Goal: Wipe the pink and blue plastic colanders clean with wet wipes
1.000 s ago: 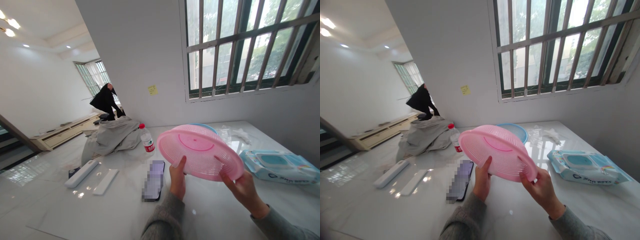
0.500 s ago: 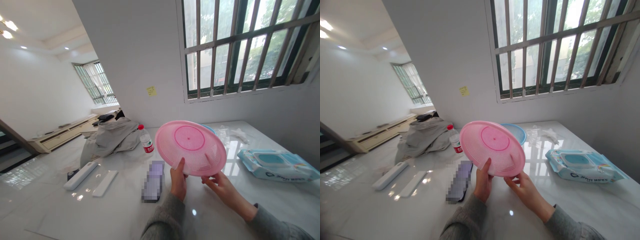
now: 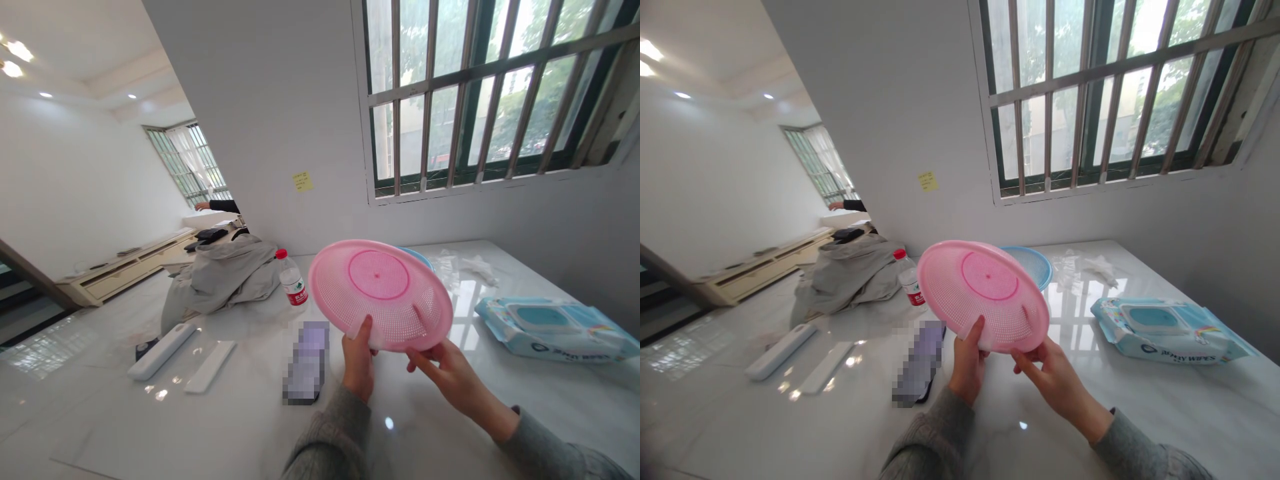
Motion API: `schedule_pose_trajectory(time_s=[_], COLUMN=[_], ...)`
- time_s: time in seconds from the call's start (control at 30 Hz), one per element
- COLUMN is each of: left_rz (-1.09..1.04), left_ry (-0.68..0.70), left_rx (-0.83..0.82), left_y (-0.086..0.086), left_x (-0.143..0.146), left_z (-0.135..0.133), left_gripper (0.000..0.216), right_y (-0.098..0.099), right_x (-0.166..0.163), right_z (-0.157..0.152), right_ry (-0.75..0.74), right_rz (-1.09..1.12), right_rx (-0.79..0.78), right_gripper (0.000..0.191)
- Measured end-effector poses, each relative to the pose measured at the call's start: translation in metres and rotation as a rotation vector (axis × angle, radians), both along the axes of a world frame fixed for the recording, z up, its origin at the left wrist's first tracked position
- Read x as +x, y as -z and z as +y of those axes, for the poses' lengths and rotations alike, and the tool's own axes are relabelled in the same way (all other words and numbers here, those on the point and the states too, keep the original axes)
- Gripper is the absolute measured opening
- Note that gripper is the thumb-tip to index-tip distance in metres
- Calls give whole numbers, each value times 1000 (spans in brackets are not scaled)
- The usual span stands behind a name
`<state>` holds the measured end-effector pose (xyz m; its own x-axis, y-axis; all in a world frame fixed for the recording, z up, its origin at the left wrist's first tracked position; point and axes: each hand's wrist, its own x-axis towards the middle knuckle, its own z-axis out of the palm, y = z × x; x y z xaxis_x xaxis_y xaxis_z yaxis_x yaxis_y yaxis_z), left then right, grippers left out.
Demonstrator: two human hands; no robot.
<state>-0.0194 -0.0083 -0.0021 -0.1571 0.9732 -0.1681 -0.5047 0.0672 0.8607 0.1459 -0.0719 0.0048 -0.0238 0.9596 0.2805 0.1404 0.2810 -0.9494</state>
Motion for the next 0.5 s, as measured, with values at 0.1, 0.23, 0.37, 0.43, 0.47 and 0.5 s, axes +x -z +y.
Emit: schedule_pose_trajectory(time_s=[0.1,0.23,0.37,0.43,0.47,0.5], left_rz=[26,54,94,90,78,58], left_ry=[-16,-34,-54,-36,-20,-4], left_rx=[0,3,9,6,-3,-13], left_y=[0,4,7,8,8,8], left_x=[-3,-8,-9,-8,-7,-6], left_z=[3,7,7,6,5,5], left_gripper=[48,49,48,48,48,47], right_y=[-7,-15,-14,-12,-12,-13], right_x=[7,18,30,33,34,34], right_z=[0,-5,-10,-11,-11,-10], right_ry=[36,152,334,386,394,391], right_rz=[-125,-172,-148,-140,-127,-109], right_rx=[104,273,353,383,385,375], right_gripper=[31,24,29,39,46,54])
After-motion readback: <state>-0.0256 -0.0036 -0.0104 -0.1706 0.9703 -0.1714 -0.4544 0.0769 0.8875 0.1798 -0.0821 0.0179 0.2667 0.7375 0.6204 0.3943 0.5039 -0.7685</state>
